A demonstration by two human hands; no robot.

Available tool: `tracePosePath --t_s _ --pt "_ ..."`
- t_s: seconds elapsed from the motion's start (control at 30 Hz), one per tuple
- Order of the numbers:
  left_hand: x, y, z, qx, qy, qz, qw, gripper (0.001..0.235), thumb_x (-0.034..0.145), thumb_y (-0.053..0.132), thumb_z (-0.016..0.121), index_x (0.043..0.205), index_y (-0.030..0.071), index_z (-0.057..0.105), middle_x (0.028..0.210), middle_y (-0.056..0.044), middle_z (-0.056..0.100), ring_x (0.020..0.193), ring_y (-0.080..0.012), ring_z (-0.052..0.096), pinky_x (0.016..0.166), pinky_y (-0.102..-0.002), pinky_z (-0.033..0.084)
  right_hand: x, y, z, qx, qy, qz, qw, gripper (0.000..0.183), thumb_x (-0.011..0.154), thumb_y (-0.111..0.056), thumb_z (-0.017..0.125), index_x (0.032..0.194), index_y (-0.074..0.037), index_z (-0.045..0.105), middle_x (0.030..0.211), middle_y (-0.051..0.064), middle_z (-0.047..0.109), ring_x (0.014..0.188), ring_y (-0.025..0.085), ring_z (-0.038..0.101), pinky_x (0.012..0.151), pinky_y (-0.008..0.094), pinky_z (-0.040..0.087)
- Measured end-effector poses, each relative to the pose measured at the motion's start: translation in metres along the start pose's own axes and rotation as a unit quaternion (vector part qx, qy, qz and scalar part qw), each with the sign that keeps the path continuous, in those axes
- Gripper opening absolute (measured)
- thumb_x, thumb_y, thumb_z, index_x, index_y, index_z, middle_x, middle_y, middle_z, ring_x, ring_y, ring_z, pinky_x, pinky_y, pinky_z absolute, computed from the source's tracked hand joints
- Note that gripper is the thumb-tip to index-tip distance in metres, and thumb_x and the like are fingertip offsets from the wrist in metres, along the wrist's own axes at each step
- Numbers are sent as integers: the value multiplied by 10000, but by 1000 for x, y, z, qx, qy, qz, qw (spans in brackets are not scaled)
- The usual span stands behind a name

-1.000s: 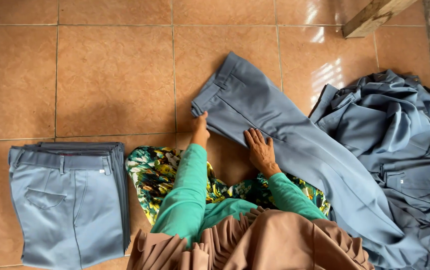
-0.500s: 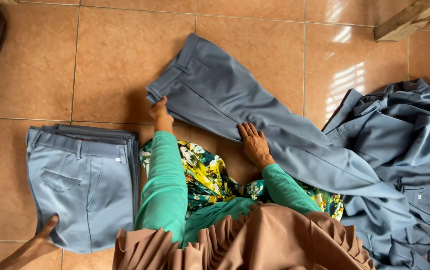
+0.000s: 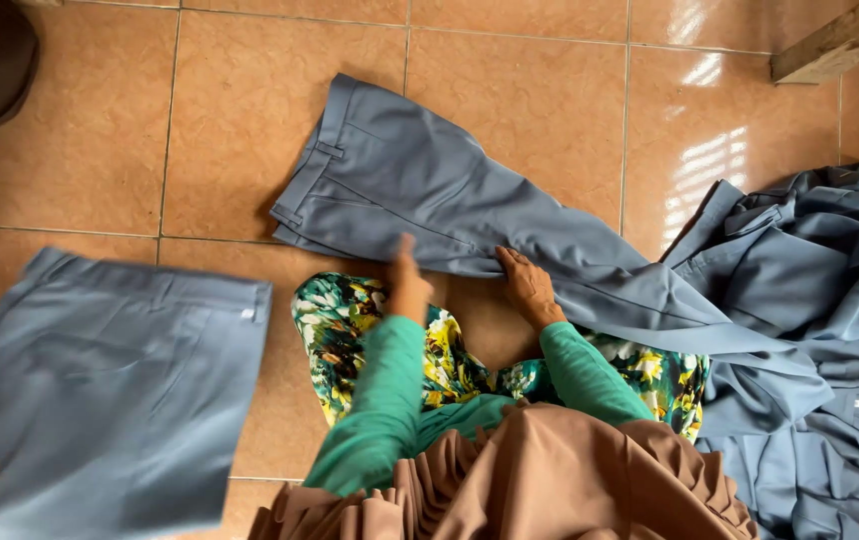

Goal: The person sits on a tiled floor and folds multiple pairs of gray trousers by hand. They smooth the fabric, fold the legs together, and then fold the pants into compact rectangles, stacking them neatly.

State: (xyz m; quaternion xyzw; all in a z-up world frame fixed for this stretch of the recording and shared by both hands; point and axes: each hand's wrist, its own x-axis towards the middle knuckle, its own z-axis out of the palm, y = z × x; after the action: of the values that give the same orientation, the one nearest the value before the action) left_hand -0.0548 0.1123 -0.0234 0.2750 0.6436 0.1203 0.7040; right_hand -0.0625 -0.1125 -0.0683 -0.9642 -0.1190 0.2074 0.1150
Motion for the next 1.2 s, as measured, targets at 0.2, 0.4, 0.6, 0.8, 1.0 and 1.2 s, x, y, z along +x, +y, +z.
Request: tracePosePath --t_s 0.2,0.4,0.6,0.8,1.0,1.2 --pt "-94 -33 20 78 -219 -177 956 924 967 473 671 1603 9 189 1636 -322 229 1549 -423 167 1264 -551 146 -29 -27 -51 19 6 11 1000 653 899 -82 458 1522 -278 441 1433 44 596 1301 325 601 966 564 562" --pt "-42 2 44 36 -220 -75 972 854 1001 376 673 1582 -34 200 1650 -286 186 1547 -357 129 1297 -496 90 -37 4 -52 -70 76 -35 994 466 1004 -132 421 1443 -272 492 1323 -5 636 1305 203 591 932 438 553" --pt "45 45 44 58 -133 -16 989 986 911 509 752 1588 13 234 1612 -288 291 1513 -351 252 1259 -477 226 -33 24 -37 -149 89 -40 984 522 930 -117 513 1436 -238 466 1243 0 653 1266 203 603 992 412 488" --pt "181 119 -8 271 -100 147 946 714 1072 448 535 1627 196 164 1671 -87 291 1505 -160 312 1289 -350 273 -32 -1 -43 -169 65 -65 981 788 876 -70 653 1593 -192 349 1576 85 450 1509 245 343 1145 457 328" --pt "189 173 -40 262 -45 159 951 847 918 422 834 1581 282 324 1612 -88 395 1498 -225 361 1277 -354 311 -19 -4 -49 -194 30 -42 980 854 816 -48 644 1585 -271 349 1550 26 462 1485 214 360 1152 539 250" --pt "264 84 -45 381 -6 189 905 1043 691 595 964 1515 213 450 1569 -13 469 1470 -151 399 1218 -295 415 7 43 -40 -204 54 -41 977 712 715 -136 675 1381 -323 508 1312 -75 551 1335 176 449 1040 484 348"
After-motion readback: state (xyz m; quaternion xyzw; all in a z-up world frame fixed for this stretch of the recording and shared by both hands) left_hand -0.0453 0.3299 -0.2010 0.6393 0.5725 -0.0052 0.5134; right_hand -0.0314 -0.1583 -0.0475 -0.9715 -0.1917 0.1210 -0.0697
